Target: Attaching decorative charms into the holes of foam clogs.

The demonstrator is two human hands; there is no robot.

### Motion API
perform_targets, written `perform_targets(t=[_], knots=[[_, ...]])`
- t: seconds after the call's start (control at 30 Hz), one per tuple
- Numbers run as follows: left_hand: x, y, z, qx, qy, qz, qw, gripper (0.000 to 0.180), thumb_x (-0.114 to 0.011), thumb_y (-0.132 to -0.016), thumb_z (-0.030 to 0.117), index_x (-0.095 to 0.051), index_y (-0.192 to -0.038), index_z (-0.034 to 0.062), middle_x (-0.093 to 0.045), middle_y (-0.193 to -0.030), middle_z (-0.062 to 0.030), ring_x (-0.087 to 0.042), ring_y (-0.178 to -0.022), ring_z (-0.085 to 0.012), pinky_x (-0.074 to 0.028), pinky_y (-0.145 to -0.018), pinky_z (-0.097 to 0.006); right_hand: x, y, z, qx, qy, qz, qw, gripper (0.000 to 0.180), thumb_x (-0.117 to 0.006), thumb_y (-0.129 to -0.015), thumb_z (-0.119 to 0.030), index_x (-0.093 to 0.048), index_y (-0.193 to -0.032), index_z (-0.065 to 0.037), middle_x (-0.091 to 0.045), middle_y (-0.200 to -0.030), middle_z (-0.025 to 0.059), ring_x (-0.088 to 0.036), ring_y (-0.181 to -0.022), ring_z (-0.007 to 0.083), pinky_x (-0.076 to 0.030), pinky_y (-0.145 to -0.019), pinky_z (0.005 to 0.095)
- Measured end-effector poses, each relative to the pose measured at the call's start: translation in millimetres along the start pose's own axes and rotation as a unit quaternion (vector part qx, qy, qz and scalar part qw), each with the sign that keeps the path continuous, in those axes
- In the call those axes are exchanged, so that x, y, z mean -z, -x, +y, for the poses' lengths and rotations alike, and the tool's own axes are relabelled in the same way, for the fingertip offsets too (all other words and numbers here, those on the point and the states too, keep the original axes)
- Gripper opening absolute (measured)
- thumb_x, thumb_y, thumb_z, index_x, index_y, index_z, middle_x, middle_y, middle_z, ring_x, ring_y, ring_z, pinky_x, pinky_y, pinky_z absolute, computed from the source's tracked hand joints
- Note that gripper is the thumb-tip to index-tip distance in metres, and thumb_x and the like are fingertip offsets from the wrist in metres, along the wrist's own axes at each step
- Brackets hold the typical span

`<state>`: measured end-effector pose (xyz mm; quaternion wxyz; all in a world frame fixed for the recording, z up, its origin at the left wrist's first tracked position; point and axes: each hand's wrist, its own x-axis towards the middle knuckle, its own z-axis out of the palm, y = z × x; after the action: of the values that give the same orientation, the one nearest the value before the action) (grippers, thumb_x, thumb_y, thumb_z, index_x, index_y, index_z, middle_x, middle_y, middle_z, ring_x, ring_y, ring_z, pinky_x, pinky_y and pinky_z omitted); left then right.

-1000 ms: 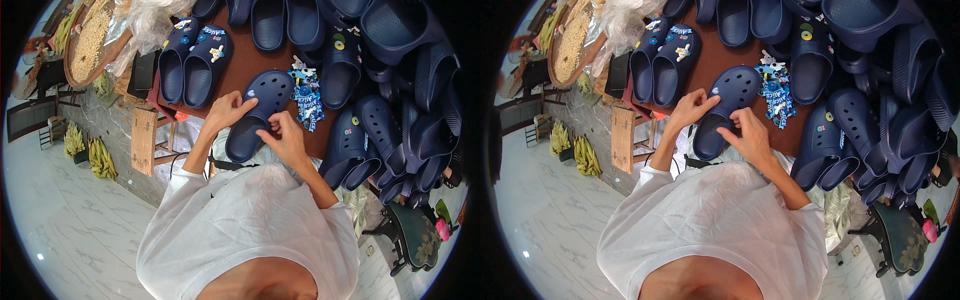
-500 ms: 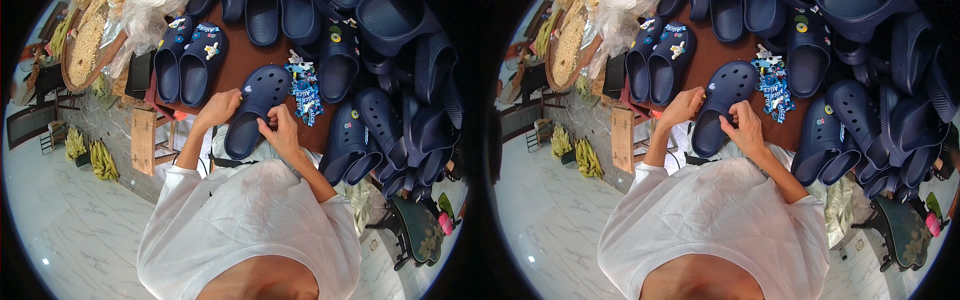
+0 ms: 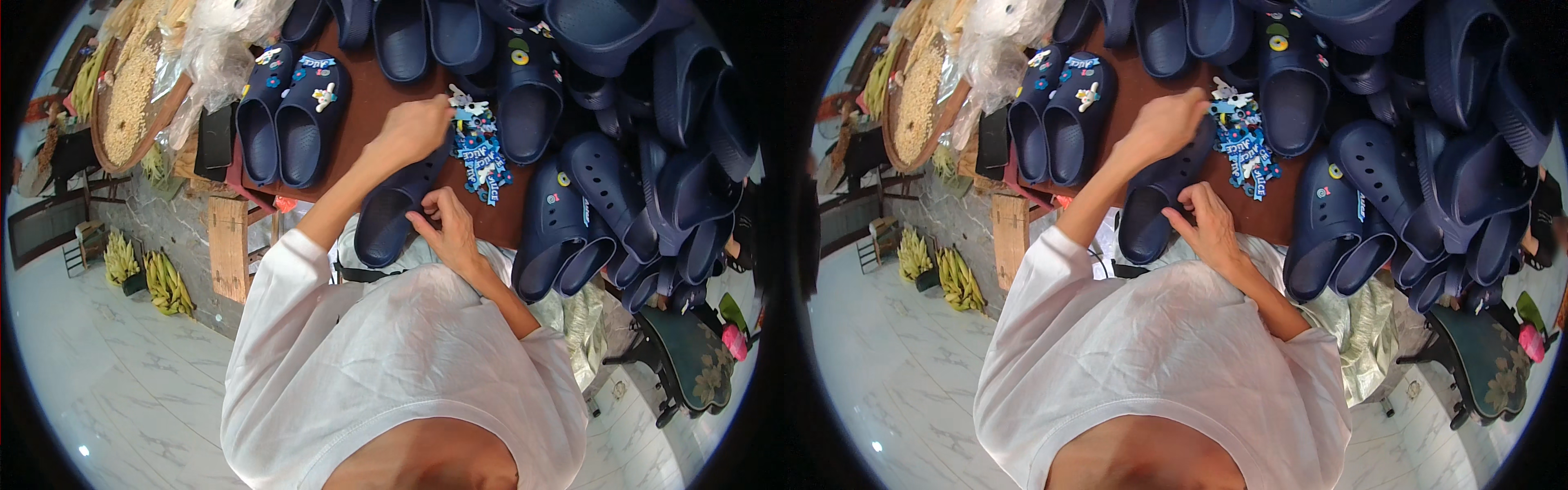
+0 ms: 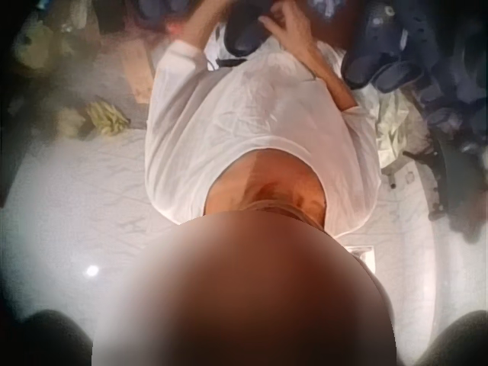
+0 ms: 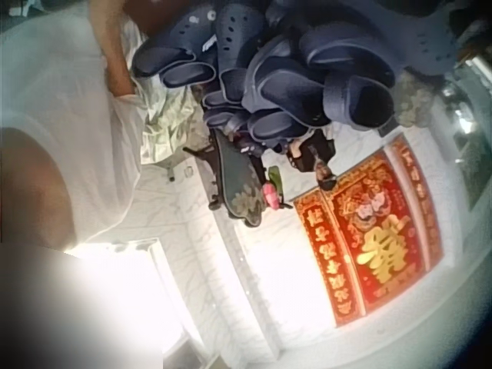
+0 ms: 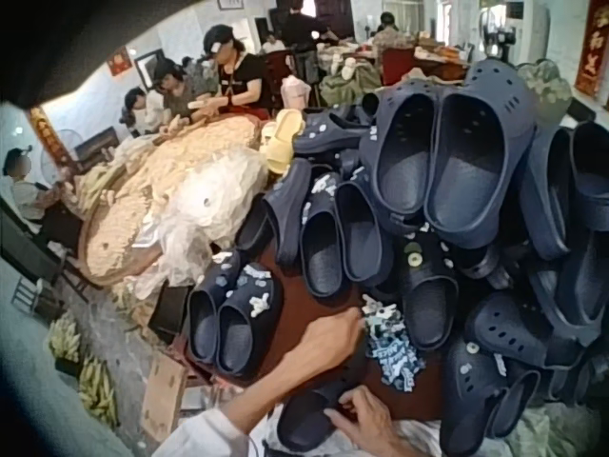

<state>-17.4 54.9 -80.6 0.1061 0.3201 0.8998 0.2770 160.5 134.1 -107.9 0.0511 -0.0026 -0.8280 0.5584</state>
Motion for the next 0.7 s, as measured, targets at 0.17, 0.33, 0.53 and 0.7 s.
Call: perform_targets(t=[0.17,0.33,0.53,0.7], knots=[[-18,-26,21,-0.045,0.002,-0.053,0.998,0.03,-0.052,-0.099,0.03,-0.057,-0.109,0.0018,-0.068,-0.087,-0.0242,-0.066,-0.084,-0.0442,-0.051,-0.074,-0.053,0,7,1,-0.015,0.014,-0.015,1.0,0.026,-0.075,-0.084,-0.015,-0.055,-0.092,-0.002,-0.056,-0.089,0.0108,-0.061,-0.077,0.0256,-0.052,-0.066,0.0352],[-1,-8,-1,-0.054,0.047,0.053,0.996,0.034,-0.055,-0.097,0.033,-0.06,-0.11,0.002,-0.069,-0.088,-0.0228,-0.066,-0.088,-0.0426,-0.052,-0.075,-0.05,2,6,2,-0.019,0.015,-0.023,0.999,0.024,-0.075,-0.085,-0.015,-0.056,-0.092,-0.002,-0.056,-0.088,0.0103,-0.062,-0.077,0.0254,-0.053,-0.065,0.0351],[36,54,-52,0.108,-0.023,-0.005,0.994,0.047,-0.054,-0.096,0.045,-0.061,-0.096,-0.0016,-0.067,-0.081,-0.0256,-0.066,-0.08,-0.0457,-0.051,-0.071,-0.054,1,6,10,-0.008,0.012,-0.031,0.999,0.022,-0.074,-0.085,-0.014,-0.057,-0.091,-0.002,-0.055,-0.089,0.0096,-0.062,-0.075,0.0251,-0.053,-0.065,0.035],[28,79,-47,0.2,0.008,-0.068,0.977,0.061,-0.054,-0.092,0.061,-0.062,-0.093,0.0002,-0.067,-0.077,-0.0228,-0.068,-0.081,-0.0427,-0.05,-0.072,-0.049,6,-1,4,0.031,-0.006,-0.003,0.999,0.023,-0.075,-0.084,-0.014,-0.058,-0.094,-0.003,-0.055,-0.094,0.0107,-0.061,-0.079,0.0254,-0.052,-0.065,0.0347]])
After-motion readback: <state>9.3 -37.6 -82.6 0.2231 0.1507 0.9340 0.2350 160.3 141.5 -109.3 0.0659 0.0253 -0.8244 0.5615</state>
